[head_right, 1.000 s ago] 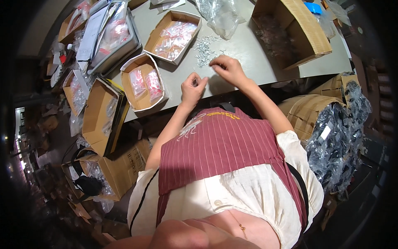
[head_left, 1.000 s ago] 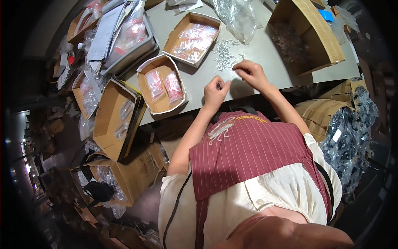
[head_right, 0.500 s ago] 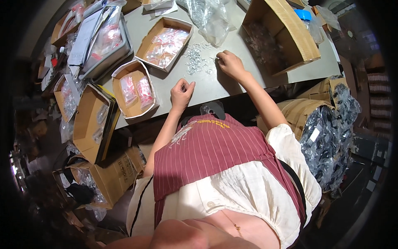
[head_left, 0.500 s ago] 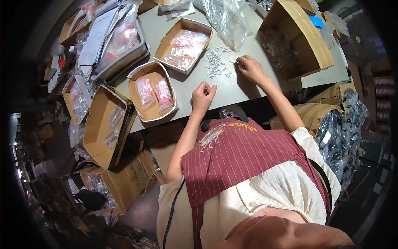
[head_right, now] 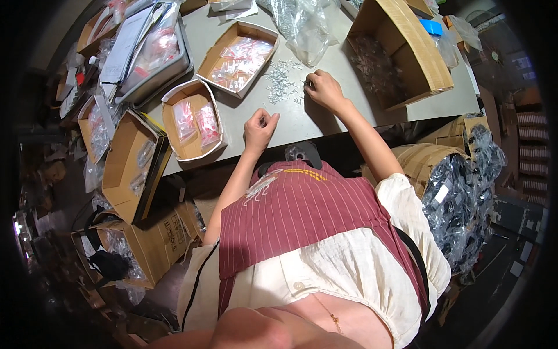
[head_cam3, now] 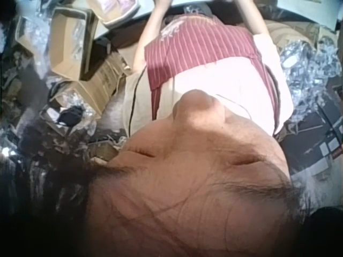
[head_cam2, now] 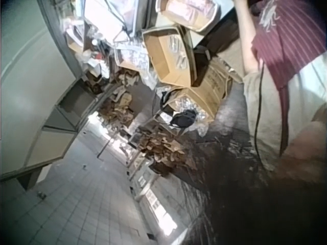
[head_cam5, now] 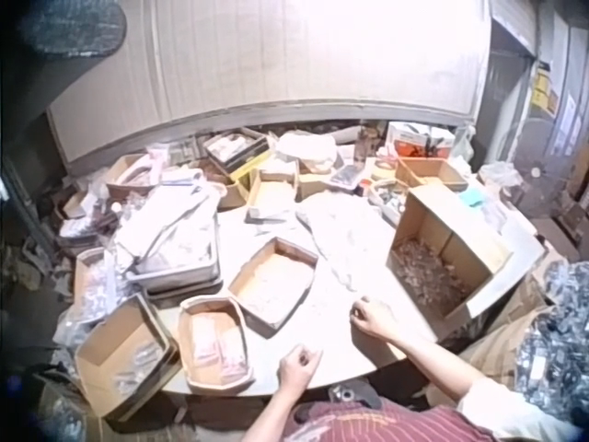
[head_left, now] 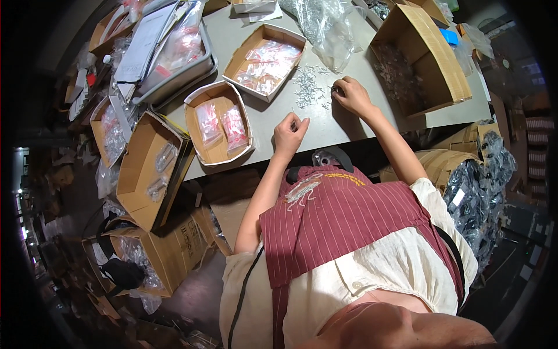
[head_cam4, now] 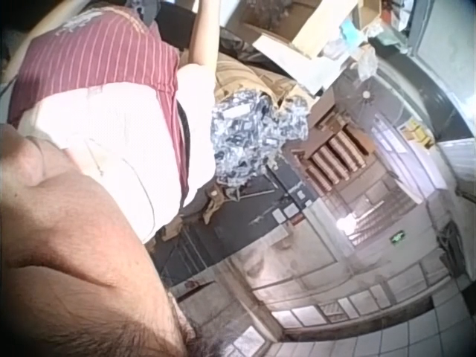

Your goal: The person picks up small metal pieces from the table by hand and places them one at a time into a plastic bag, then seals the bag.

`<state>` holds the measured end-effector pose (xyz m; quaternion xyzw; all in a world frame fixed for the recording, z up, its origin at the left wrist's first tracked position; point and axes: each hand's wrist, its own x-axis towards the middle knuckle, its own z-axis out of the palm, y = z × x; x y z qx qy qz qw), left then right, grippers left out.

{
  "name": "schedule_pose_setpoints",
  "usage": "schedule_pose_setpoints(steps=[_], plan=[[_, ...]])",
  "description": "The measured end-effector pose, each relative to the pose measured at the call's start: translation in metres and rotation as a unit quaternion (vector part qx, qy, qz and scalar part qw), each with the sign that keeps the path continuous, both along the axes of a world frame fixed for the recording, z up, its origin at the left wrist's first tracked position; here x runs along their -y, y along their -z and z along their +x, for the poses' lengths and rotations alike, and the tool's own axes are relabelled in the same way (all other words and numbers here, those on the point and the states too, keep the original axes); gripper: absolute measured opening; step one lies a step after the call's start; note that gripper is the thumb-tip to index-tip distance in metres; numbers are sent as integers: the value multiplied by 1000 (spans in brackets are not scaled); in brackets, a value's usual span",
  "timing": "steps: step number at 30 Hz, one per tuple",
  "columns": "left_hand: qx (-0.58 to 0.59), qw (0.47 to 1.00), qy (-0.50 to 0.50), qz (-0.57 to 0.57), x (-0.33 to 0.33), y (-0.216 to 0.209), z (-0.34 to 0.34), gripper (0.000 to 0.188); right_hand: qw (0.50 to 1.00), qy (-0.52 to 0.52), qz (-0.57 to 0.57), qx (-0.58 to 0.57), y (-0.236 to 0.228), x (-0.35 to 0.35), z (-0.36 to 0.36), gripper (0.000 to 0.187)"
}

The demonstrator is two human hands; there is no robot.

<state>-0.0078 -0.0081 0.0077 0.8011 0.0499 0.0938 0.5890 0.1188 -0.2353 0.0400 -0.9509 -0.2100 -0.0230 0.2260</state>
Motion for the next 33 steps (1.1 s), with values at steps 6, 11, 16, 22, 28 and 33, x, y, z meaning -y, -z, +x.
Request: schedule_pose_setpoints(steps=[6,11,16,22,28,33], plan=[[-6,1000,3,11,-1,1,0,34,1000,11,-17,17,6,-5,0,20],[-3,1000,3,17,-1,1,-1,34,997,-2,-38,71,10,-9,-3,17],[-4,1000,8,9,-3,1,-2,34,997,1,-23,69,11,0,-6,11],[-8,1000,9,12,-3,0,-2,34,999,6,7,36,16,28,-5,10],[8,1000,3,-3,0,-1,-1,34,998,-9,62,25,20,48,-7,18],[7,1000,3,-6,0,-1,-1,35,991,6,129,-34,15,48,-11,22]])
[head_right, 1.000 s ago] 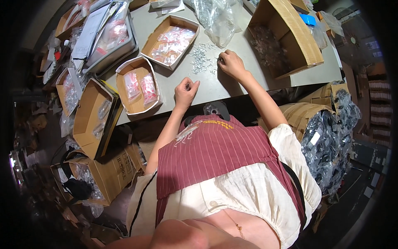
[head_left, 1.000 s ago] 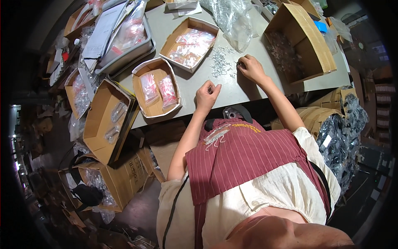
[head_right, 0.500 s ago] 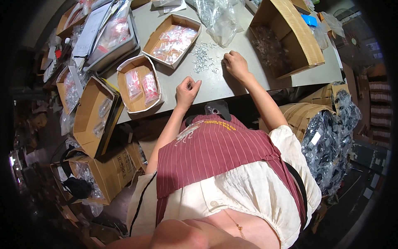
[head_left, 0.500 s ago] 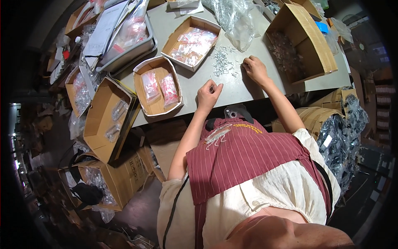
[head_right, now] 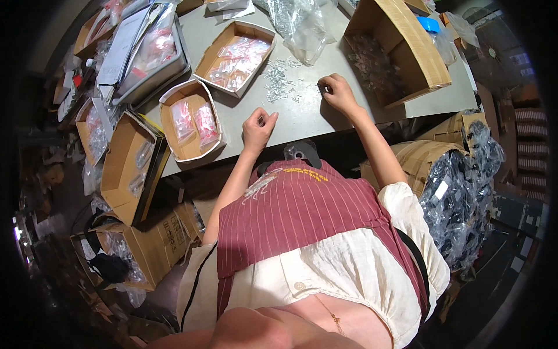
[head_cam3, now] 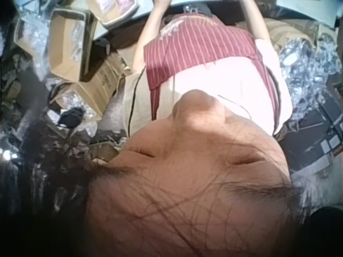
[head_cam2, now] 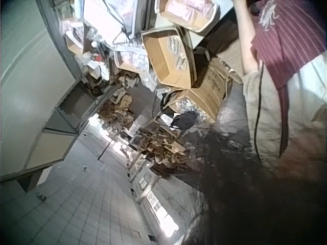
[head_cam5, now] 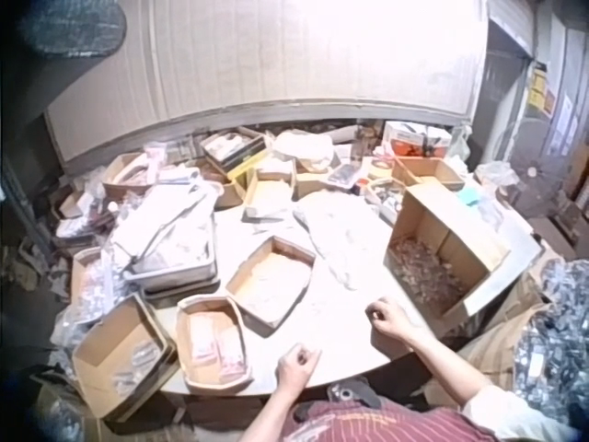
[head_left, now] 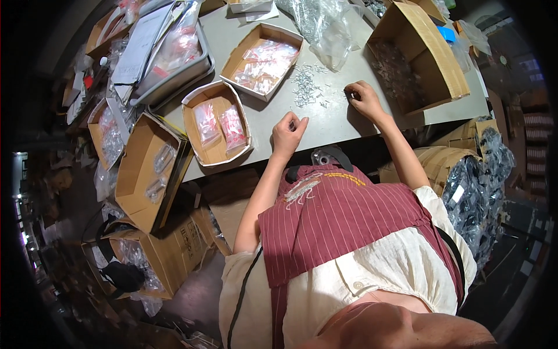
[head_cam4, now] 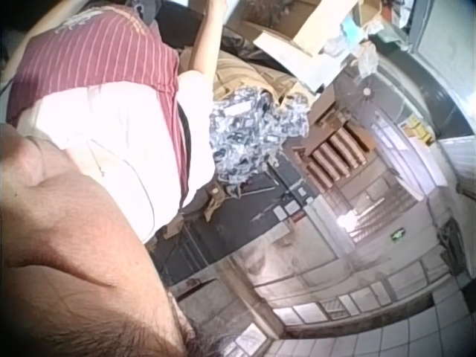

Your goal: The person picks up small metal pieces from the table by hand and places them one at a time into a plastic bag, then seals the bag.

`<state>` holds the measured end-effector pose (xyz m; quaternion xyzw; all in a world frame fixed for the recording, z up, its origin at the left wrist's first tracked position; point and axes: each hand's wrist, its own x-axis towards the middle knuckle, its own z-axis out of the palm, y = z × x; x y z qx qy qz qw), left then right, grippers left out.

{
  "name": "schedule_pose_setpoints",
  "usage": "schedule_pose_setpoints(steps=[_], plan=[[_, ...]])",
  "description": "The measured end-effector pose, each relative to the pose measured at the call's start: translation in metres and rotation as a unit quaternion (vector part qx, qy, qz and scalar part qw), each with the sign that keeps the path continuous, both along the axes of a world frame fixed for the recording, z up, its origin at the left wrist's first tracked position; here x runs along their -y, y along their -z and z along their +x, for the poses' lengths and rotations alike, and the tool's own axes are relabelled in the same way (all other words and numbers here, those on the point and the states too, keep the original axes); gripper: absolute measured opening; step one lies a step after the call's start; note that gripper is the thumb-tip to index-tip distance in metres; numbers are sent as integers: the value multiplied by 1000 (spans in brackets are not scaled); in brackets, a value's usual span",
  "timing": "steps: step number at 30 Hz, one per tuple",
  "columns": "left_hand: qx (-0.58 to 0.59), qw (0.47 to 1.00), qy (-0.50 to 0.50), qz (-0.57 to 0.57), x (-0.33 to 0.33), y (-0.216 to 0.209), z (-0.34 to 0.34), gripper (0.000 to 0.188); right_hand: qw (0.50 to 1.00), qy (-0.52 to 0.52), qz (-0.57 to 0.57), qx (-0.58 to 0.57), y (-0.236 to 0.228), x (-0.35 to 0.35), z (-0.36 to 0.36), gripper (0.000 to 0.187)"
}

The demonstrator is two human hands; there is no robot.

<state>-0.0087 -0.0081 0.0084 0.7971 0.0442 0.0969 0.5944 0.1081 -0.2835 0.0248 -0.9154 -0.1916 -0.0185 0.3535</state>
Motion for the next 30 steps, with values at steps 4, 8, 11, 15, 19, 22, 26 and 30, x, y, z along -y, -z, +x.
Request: schedule_pose_setpoints(steps=[4,8,11,15,19,22,26,30], plan=[[-13,1000,2,16,-1,1,0,33,999,-21,2,41,5,-3,1,19],[-15,1000,4,11,-1,2,1,33,998,-3,-18,68,9,-4,1,15],[-10,1000,4,8,-1,1,0,34,997,-6,-27,68,9,-7,1,14],[0,1000,0,3,-1,0,0,35,999,3,-5,37,0,-15,0,17],[2,1000,0,2,-1,-3,1,35,995,-32,15,90,3,-31,11,29],[-3,1000,-2,-4,0,-3,0,34,988,-60,-48,136,6,-38,17,32],[-2,1000,-1,-16,-1,-1,0,35,987,-64,-70,132,11,-34,15,35],[-7,1000,-5,4,-1,-1,0,35,988,-74,-68,118,4,-34,10,42]])
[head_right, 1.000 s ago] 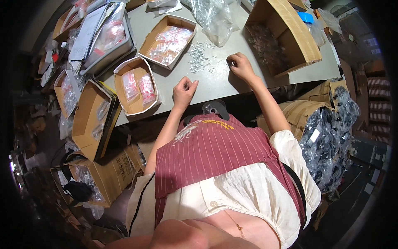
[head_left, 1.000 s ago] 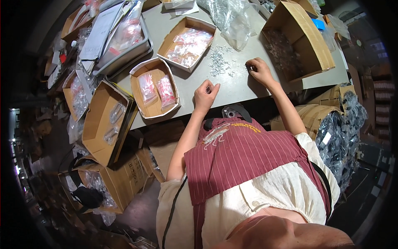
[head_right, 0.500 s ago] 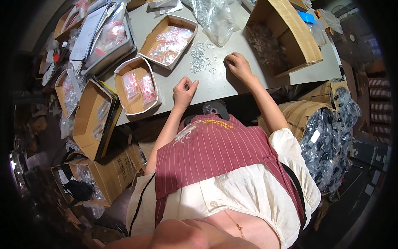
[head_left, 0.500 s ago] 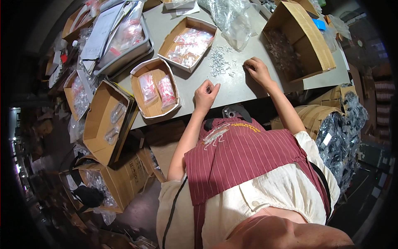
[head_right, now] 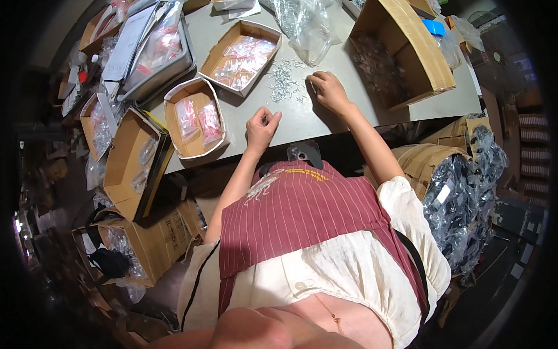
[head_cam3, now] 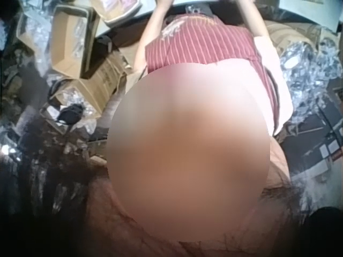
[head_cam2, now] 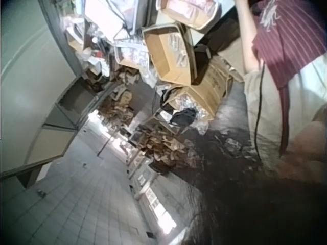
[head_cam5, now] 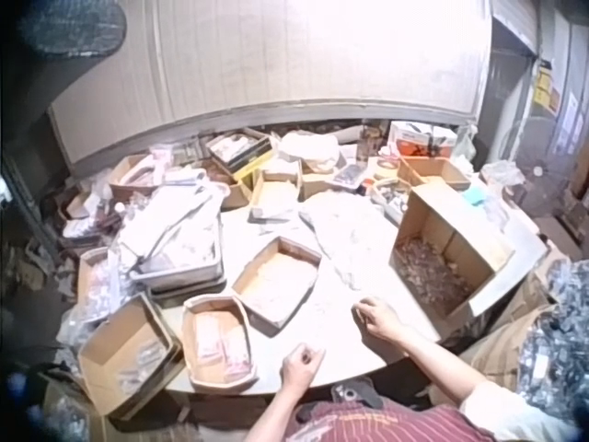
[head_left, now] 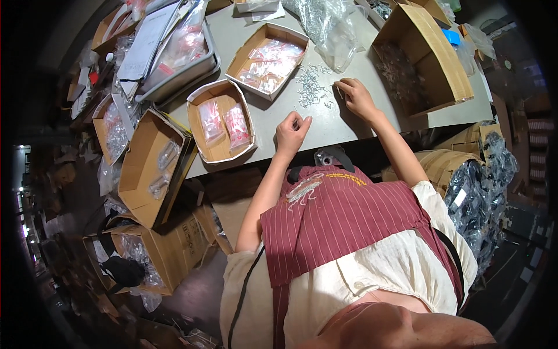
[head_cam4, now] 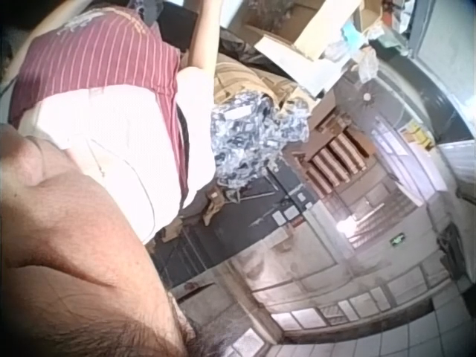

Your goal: The person picks up small metal pieces from the table by hand and places them one at a time into a plastic bag, then seals the bag.

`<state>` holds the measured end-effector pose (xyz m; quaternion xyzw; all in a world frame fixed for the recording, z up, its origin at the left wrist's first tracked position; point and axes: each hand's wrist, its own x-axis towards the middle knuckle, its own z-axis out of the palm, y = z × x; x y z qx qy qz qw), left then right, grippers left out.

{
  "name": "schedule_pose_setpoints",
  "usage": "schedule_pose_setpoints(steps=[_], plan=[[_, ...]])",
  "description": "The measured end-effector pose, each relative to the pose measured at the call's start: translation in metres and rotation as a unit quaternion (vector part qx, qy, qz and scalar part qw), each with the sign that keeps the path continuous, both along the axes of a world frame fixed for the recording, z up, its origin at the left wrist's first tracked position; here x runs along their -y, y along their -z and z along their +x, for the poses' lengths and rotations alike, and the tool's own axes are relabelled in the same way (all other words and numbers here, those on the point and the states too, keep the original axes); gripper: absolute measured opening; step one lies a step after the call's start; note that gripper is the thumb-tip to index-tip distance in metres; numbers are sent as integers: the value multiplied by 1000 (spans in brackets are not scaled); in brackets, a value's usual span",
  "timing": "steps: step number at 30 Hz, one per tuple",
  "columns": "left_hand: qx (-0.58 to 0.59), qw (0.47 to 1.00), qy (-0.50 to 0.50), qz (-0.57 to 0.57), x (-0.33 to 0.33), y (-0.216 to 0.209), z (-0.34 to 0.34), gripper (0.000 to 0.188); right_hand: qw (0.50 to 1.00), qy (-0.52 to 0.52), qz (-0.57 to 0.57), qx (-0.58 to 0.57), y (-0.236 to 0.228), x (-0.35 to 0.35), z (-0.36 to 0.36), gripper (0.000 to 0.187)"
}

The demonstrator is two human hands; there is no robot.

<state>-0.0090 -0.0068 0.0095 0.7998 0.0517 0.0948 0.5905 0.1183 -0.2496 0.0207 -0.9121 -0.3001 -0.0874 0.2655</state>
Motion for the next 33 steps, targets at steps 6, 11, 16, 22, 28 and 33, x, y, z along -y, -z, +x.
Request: schedule_pose_setpoints(steps=[6,11,16,22,28,33], plan=[[9,1000,4,-10,2,0,0,35,991,-91,-74,67,-5,-5,4,52],[1,1000,3,5,-2,6,-1,34,990,-107,-82,39,-1,8,-4,46],[-2,1000,6,13,-2,3,0,35,992,-106,-59,30,-5,31,-24,42],[-15,1000,5,-7,-1,6,2,35,998,-56,-20,21,-1,51,-50,42],[-19,999,18,-21,-1,14,2,33,994,28,102,-42,6,53,-68,45],[-66,970,21,-234,0,5,6,31,972,166,153,-60,9,61,-67,45]])
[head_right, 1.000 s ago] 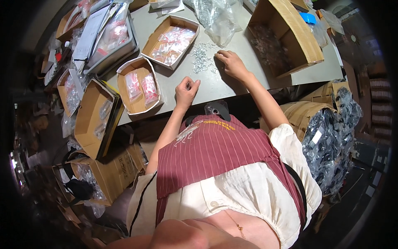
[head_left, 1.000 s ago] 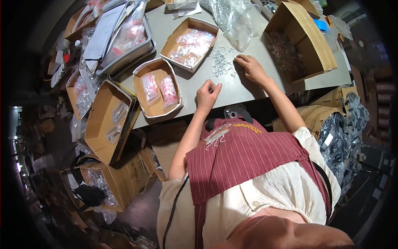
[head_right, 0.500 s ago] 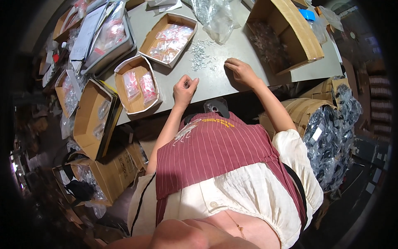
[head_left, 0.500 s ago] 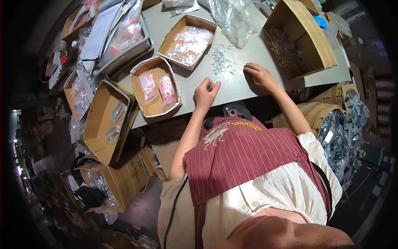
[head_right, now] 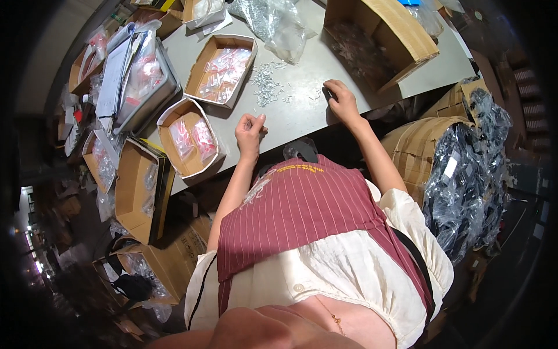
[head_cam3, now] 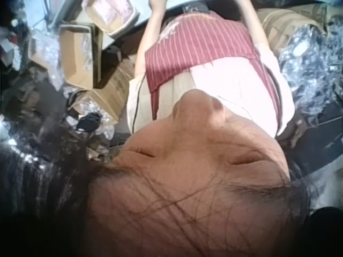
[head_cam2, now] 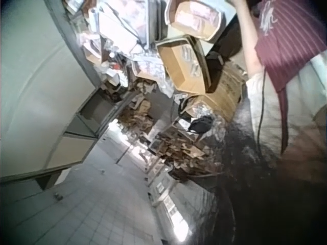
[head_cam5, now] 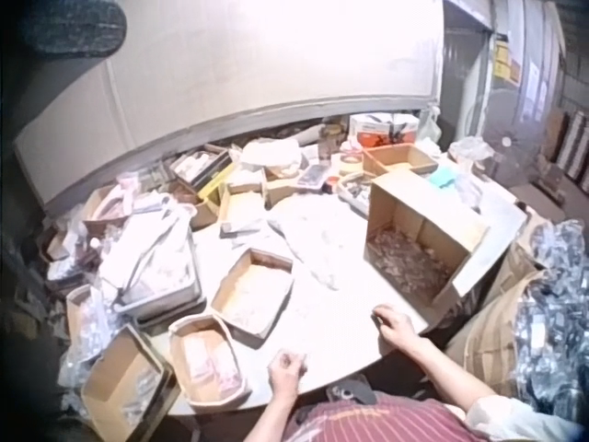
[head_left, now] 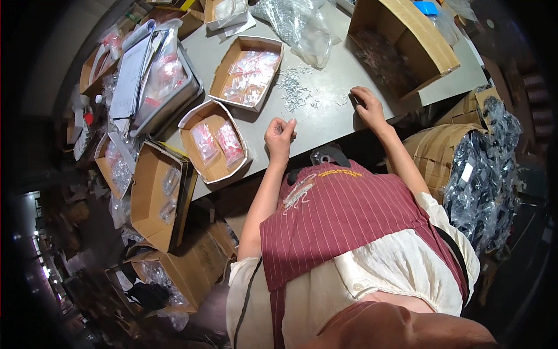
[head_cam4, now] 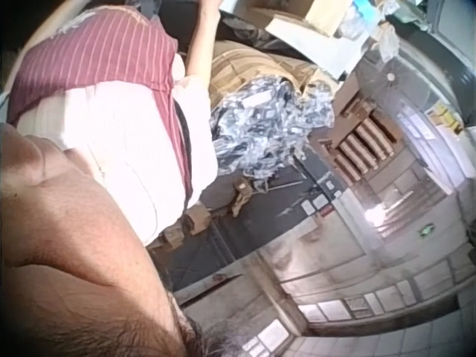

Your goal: The person picks up small metal pieces from the table by hand and places them one at a time into a plastic bag, then seals the bag.

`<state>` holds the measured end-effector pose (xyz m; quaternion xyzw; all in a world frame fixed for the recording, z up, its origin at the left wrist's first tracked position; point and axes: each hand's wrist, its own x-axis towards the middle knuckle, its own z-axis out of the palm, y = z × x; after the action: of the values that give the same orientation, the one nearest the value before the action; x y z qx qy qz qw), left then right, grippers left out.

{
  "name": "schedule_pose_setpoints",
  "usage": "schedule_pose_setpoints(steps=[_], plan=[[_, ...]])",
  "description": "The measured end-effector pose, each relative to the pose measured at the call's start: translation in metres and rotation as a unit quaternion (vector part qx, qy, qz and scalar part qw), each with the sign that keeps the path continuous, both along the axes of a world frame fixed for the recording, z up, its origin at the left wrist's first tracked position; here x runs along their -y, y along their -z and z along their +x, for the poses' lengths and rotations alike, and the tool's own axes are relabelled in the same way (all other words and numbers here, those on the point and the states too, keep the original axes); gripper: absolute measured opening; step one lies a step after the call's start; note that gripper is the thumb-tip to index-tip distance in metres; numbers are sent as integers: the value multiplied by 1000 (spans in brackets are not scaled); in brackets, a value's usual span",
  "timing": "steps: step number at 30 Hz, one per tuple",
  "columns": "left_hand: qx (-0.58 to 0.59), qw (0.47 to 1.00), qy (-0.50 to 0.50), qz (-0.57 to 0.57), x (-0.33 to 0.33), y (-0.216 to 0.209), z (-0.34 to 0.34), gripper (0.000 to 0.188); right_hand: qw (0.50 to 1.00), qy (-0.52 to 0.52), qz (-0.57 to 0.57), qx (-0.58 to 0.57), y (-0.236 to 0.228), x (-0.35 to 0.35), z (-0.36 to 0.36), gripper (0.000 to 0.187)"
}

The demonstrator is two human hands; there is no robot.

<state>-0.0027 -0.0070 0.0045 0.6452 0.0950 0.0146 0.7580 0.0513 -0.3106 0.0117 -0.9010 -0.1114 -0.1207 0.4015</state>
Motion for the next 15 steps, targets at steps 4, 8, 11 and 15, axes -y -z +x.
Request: schedule_pose_setpoints(steps=[4,8,11,15], plan=[[-50,996,-12,-78,-7,-12,4,30,997,-39,-62,23,-6,-4,-1,46],[-54,995,-6,-81,-7,-9,4,30,986,-61,-146,47,-9,-10,5,40],[-41,997,7,-72,-6,-6,2,29,973,-92,-198,70,-10,-7,12,29],[-27,997,23,-65,-7,-6,1,29,953,-128,-267,62,-14,-7,23,17]])
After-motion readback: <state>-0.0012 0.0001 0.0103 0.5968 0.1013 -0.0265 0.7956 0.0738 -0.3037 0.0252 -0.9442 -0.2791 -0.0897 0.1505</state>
